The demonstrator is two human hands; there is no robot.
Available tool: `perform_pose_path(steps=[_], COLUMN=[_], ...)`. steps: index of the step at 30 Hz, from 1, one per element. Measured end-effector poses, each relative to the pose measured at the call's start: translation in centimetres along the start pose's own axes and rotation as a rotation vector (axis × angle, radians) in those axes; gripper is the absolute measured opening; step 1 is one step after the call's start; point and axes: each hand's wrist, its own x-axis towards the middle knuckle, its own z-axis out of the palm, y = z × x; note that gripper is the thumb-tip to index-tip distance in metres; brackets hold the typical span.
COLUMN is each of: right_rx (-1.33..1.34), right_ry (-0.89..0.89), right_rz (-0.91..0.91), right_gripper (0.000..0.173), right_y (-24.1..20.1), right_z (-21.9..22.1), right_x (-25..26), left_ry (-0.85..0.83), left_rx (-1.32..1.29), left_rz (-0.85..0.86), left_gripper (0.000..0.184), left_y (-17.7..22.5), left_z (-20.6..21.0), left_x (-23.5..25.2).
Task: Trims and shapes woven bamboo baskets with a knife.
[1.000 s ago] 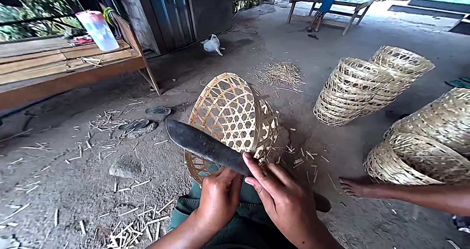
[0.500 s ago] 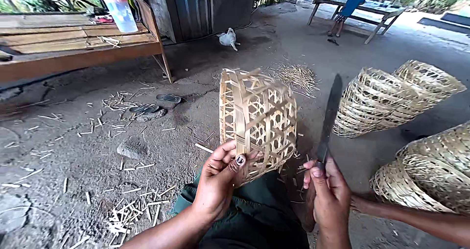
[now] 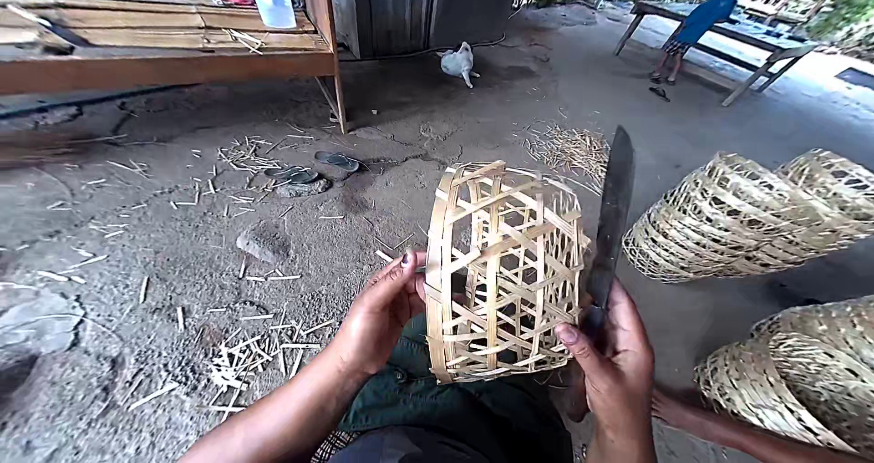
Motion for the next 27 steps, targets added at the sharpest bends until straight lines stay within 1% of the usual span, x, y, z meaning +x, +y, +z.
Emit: perform_pose_path(steps=[3,5,7,9,11,12,14,17,22,24,27], right_rx=[0.013,-0.004,-0.017,-0.033,-0.061,-0.074,-0.072,-0.05,-0.036,-0.018,0.002], right_ry=[-0.01,-0.023,-0.036,-0.051,-0.047,-0.039,-0.038,-0.041,-0.038,-0.034,-0.03], right_rz=[-0.029,-0.042,-0.051,-0.06,-0.068,-0.075,-0.076,-0.081,-0.088,-0.083,-0.076], right_gripper=[0.103,0.105,0.108,0.11,0.11,0.11,0.112,0.111,0.108,0.108,0.107], right_y=[-0.3,-0.6,-0.9,-1.0,-0.8,-0.6,-0.4,-0.4,-0.2,-0.1,0.1], right_z=[1.2,1.8,2.3,2.5,2.5,2.5,2.2,2.1,1.9,1.8,1.4], right_x=[-0.7,-0.8,-0.8,-0.6,-0.4,-0.3,-0.1,-0.1,-0.3,-0.3,-0.3], left_ry=[0.088,0.137,0.203,0.249,0.218,0.167,0.046,-0.036,-0.066,-0.083,-0.176], left_rx=[0.074,0.064,0.015,-0.059,-0.138,-0.167,-0.195,-0.21,-0.154,-0.106,0.021], left_rz=[0.0,-0.029,-0.112,-0.249,-0.4,-0.459,-0.526,-0.507,-0.387,-0.34,-0.229], left_gripper=[0.028,0.023,0.022,0.022,0.021,0.02,0.02,0.018,0.012,0.01,0.009], left_y=[1.4,2.1,2.4,2.8,3.2,3.3,3.3,3.2,3.1,3.0,2.7], left_z=[-0.1,0.4,0.7,0.7,0.4,0.1,-0.2,-0.4,-0.1,0.3,0.3], left_x=[-0.5,-0.9,-1.3,-1.5,-1.7,-1.8,-2.1,-2.5,-2.6,-2.9,-2.9])
